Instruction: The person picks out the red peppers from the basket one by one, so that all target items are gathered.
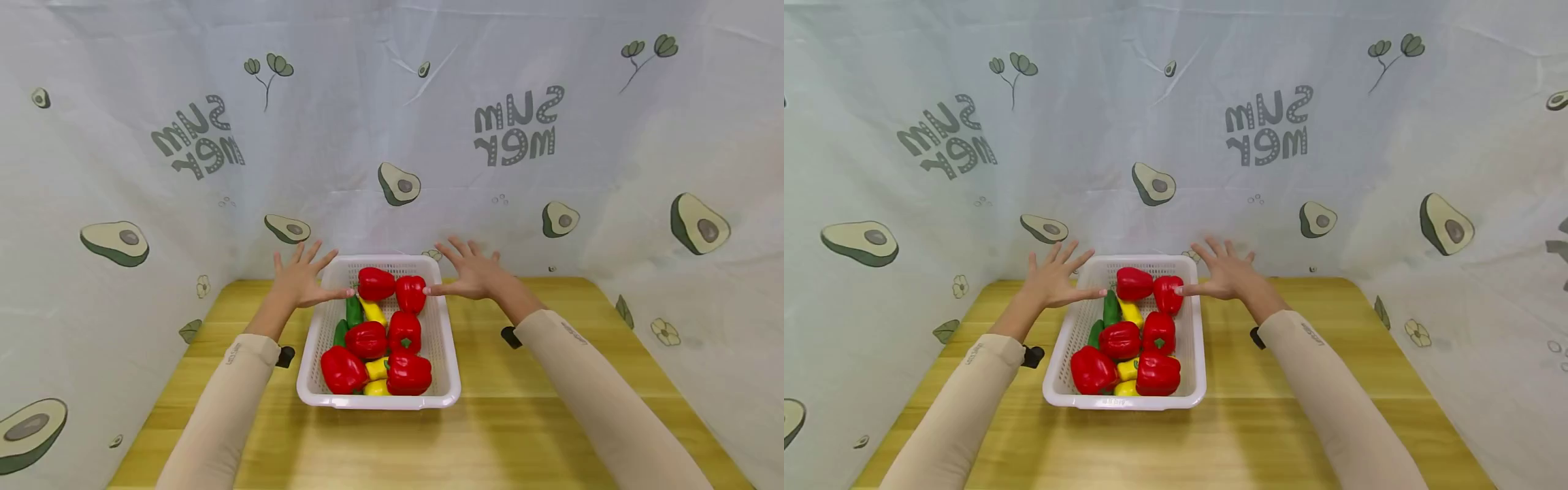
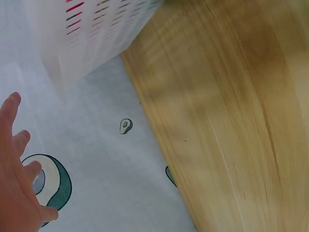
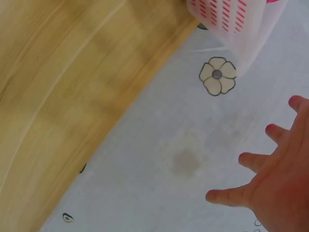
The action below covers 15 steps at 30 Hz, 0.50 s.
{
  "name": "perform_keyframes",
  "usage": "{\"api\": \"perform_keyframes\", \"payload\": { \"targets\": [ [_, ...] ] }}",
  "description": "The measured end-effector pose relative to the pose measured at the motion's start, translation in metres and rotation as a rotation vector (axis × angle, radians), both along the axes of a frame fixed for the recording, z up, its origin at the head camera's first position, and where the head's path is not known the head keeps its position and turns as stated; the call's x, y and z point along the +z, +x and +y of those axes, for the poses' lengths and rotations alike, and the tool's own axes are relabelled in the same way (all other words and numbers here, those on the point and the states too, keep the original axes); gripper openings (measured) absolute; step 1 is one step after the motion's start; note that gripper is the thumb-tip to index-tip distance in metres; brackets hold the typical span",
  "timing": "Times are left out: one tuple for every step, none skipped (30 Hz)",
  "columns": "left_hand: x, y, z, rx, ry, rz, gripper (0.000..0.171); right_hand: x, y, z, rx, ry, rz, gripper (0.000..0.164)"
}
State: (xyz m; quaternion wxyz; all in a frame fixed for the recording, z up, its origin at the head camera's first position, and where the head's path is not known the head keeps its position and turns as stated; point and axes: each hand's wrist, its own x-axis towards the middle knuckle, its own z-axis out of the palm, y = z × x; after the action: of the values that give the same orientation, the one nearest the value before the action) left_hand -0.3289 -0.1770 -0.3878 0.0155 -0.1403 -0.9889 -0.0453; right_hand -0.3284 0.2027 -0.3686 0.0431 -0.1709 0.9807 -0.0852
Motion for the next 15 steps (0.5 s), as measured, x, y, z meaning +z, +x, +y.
{"api": "perform_keyframes", "payload": {
  "targets": [
    [0.000,0.001,0.000,-0.002,0.009,0.007,0.105,-0.001,0.001,0.000,0.008,-0.009,0.011,0.108],
    [-0.001,0.001,0.000,-0.006,0.020,0.013,0.104,-0.001,0.002,0.000,0.015,-0.016,0.023,0.107],
    [-0.001,0.002,0.000,-0.010,0.030,0.018,0.102,-0.001,0.004,0.000,0.023,-0.026,0.033,0.106],
    [-0.001,0.003,-0.001,-0.014,0.037,0.020,0.102,-0.001,0.005,-0.001,0.032,-0.038,0.042,0.106],
    [-0.001,0.004,-0.001,-0.019,0.046,0.021,0.101,-0.001,0.008,-0.001,0.038,-0.050,0.043,0.106],
    [-0.001,0.006,-0.002,-0.024,0.054,0.022,0.100,-0.001,0.010,-0.002,0.046,-0.064,0.043,0.106],
    [-0.001,0.007,-0.003,-0.027,0.059,0.024,0.099,-0.001,0.013,-0.003,0.054,-0.080,0.038,0.105],
    [-0.001,0.009,-0.003,-0.030,0.067,0.026,0.099,-0.001,0.016,-0.004,0.062,-0.095,0.031,0.106],
    [-0.002,0.011,-0.003,-0.032,0.077,0.029,0.098,-0.001,0.020,-0.005,0.070,-0.112,0.021,0.106],
    [-0.003,0.013,-0.004,-0.035,0.091,0.031,0.098,-0.002,0.023,-0.006,0.077,-0.127,0.013,0.107],
    [-0.004,0.015,-0.004,-0.040,0.104,0.034,0.097,-0.003,0.027,-0.007,0.086,-0.137,0.007,0.107],
    [-0.006,0.018,-0.003,-0.046,0.116,0.035,0.097,-0.003,0.031,-0.008,0.096,-0.153,0.003,0.107],
    [-0.007,0.020,-0.003,-0.053,0.129,0.038,0.096,-0.005,0.035,-0.008,0.104,-0.166,0.001,0.107],
    [-0.009,0.023,-0.002,-0.061,0.139,0.037,0.096,-0.007,0.040,-0.008,0.112,-0.176,0.002,0.107],
    [-0.011,0.026,-0.001,-0.068,0.151,0.033,0.096,-0.008,0.044,-0.008,0.115,-0.189,0.003,0.106]
  ]
}}
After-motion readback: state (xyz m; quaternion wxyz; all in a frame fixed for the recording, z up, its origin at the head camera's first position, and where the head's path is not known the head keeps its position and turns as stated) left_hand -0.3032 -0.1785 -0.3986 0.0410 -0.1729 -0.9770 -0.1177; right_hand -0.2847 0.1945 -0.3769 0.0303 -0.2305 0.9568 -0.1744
